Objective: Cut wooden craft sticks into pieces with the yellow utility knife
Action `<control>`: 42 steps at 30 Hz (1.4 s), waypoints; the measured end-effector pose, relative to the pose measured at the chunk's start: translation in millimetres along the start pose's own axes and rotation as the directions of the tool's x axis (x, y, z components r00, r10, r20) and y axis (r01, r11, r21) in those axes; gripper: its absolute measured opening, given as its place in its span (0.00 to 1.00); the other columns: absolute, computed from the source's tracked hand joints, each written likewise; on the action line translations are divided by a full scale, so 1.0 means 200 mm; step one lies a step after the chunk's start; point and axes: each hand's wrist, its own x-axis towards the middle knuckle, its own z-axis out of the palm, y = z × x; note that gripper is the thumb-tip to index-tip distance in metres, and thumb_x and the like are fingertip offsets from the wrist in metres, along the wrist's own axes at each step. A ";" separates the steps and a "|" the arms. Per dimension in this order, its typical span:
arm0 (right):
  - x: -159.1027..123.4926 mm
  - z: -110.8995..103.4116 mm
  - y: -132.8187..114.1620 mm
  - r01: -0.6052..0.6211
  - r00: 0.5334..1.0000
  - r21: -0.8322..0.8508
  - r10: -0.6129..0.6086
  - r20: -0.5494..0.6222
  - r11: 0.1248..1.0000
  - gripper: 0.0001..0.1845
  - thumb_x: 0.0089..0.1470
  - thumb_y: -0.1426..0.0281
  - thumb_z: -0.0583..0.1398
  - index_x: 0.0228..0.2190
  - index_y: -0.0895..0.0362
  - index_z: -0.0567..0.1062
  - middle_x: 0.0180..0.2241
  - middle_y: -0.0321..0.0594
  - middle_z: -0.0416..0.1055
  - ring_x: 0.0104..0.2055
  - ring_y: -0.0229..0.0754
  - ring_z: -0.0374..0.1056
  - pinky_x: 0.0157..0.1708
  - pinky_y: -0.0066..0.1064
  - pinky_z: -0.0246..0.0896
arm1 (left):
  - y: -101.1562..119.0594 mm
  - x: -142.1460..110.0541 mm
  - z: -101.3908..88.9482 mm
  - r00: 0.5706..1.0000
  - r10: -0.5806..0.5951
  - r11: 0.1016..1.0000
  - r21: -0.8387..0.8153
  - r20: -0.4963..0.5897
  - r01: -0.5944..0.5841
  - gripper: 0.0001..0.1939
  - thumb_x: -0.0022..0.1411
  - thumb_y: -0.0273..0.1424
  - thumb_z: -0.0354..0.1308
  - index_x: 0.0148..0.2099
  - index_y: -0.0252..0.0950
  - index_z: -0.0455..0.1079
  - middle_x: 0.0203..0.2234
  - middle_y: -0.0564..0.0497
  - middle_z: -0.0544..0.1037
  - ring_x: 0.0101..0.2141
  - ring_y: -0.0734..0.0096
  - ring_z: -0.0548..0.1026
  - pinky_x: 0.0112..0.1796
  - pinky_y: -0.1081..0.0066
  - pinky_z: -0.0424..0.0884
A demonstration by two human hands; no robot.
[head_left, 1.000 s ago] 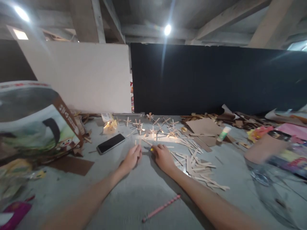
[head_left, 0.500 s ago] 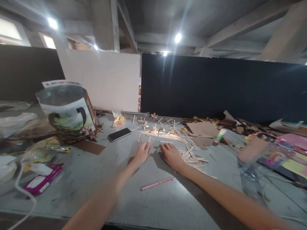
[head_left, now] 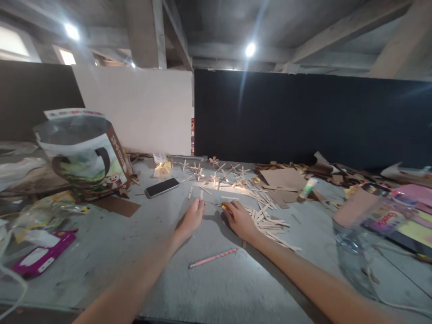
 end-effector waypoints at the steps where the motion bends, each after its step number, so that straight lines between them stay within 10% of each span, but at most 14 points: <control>1: 0.00 0.00 0.00 -0.001 1.000 0.011 0.001 -0.011 1.000 0.15 0.68 0.66 0.51 0.48 0.53 0.75 0.41 0.46 0.74 0.44 0.48 0.69 0.45 0.39 0.66 | 0.00 0.00 0.00 1.000 0.000 1.000 0.007 0.024 0.000 0.23 0.66 0.54 0.49 0.33 0.39 0.62 0.15 0.59 0.60 0.18 0.72 0.60 0.22 0.71 0.55; 20: 0.00 -0.01 0.00 0.048 0.998 0.143 -0.042 -0.045 0.989 0.17 0.69 0.64 0.49 0.51 0.52 0.73 0.42 0.46 0.72 0.45 0.48 0.70 0.47 0.42 0.69 | 0.04 -0.02 0.02 0.994 -0.027 0.999 0.030 0.104 0.024 0.23 0.67 0.53 0.47 0.32 0.38 0.60 0.18 0.58 0.61 0.21 0.73 0.61 0.25 0.72 0.57; 29: -0.01 -0.01 0.01 0.266 0.963 0.188 -0.253 -0.090 0.946 0.21 0.67 0.72 0.52 0.58 0.49 0.71 0.41 0.46 0.70 0.44 0.47 0.67 0.44 0.43 0.70 | 0.10 -0.05 0.02 0.982 0.023 0.995 0.095 0.188 -0.042 0.18 0.67 0.47 0.47 0.33 0.38 0.62 0.17 0.58 0.61 0.21 0.72 0.62 0.25 0.72 0.58; 42: -0.01 -0.02 0.01 0.189 0.978 0.151 -0.173 -0.116 0.970 0.25 0.68 0.70 0.50 0.63 0.46 0.66 0.42 0.46 0.69 0.45 0.49 0.66 0.46 0.46 0.69 | 0.16 -0.07 0.01 0.975 0.123 0.987 0.081 0.184 -0.140 0.25 0.66 0.53 0.46 0.35 0.37 0.68 0.17 0.58 0.59 0.21 0.72 0.60 0.25 0.72 0.56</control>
